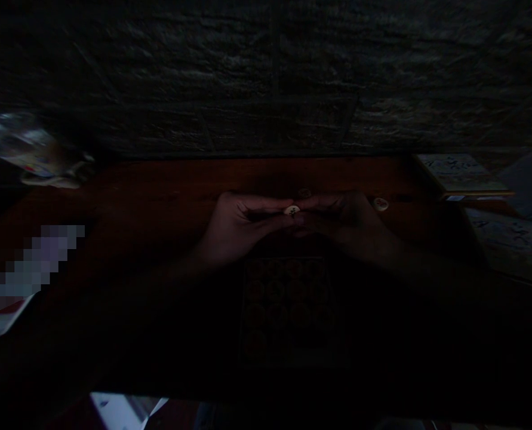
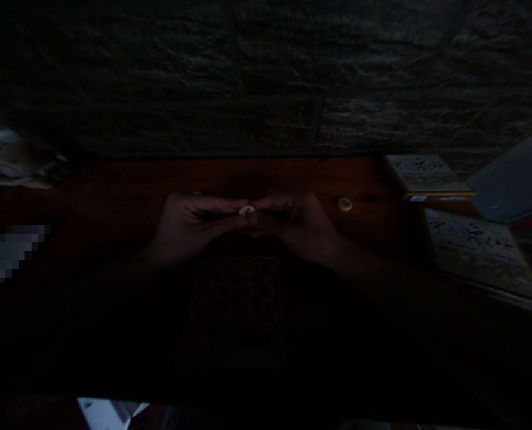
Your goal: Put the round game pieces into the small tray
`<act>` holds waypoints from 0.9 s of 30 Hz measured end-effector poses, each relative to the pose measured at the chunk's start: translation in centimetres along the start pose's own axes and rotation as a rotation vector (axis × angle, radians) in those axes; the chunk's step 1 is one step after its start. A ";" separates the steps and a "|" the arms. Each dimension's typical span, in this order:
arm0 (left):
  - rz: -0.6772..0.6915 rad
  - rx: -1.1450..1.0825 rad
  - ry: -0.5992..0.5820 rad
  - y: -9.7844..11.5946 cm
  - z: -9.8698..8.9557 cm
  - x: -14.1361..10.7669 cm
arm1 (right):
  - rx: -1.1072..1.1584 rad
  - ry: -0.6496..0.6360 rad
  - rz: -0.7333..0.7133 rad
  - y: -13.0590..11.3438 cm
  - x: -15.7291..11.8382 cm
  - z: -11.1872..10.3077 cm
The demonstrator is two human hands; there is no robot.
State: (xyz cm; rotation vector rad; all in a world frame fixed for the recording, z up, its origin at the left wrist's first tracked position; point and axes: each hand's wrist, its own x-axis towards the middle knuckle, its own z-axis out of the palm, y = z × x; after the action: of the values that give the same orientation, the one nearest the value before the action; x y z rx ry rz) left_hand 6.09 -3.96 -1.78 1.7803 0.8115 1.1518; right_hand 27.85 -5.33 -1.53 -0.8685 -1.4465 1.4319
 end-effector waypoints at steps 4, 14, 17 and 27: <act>-0.012 0.031 0.007 0.0 -0.3 0.0 | -0.040 0.029 0.009 -0.4 0.0 0.1; -0.004 -0.003 0.016 -0.1 -0.2 0.0 | -0.100 0.081 -0.028 -0.6 -0.2 0.6; -0.001 -0.011 0.013 -0.2 -0.3 0.1 | -0.113 0.072 -0.014 -0.7 -0.4 0.6; 0.001 -0.059 0.027 -0.4 0.0 -0.2 | -0.303 0.068 -0.123 0.0 -0.5 0.2</act>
State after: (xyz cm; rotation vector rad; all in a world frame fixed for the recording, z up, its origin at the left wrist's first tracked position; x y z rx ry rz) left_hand 6.04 -3.95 -2.19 1.7201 0.7849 1.1912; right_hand 27.80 -5.87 -1.61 -0.9851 -1.6615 1.0982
